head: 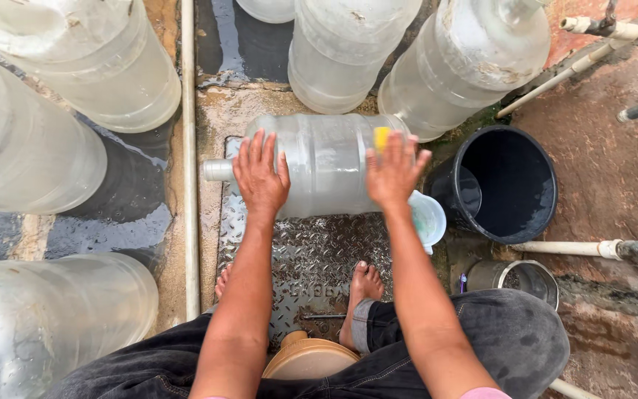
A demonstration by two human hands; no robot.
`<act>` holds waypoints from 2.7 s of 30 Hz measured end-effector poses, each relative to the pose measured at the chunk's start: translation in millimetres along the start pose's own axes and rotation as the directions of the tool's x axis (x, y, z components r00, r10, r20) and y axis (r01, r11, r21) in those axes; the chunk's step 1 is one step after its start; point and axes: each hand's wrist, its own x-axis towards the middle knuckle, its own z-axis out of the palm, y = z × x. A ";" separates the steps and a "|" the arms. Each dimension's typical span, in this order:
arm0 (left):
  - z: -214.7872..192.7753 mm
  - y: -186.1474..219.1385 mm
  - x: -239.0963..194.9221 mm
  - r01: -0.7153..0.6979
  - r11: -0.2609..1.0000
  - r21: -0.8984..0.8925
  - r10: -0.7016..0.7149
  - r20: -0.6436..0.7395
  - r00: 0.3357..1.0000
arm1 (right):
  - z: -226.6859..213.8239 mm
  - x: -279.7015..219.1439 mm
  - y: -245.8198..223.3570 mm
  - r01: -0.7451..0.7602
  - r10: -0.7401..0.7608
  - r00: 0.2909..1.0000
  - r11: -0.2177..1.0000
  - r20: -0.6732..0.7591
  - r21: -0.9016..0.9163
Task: The person scrubs the exterior of large transparent water dispenser bottles using a yellow sponge and soapy water from a small white jug. The person handles the bottles one at a time, rotating them to clean different sides, then places them upright among other bottles.
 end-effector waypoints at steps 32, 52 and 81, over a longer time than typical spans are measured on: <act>18.9 -13.7 -92.2 -0.156 0.951 0.268 0.160 0.009 0.987 | -10.8 -15.9 9.2 0.026 -0.028 0.999 0.995 0.026 0.097; -13.0 21.2 -31.4 -0.059 0.991 0.120 0.065 -0.052 0.996 | 24.4 -51.9 -51.9 0.266 -0.249 0.961 0.952 -0.122 0.154; -2.8 -3.7 -58.7 0.094 0.994 0.052 -0.085 -0.153 0.985 | 23.1 -28.4 -41.1 0.150 -0.097 0.957 0.972 -0.275 0.180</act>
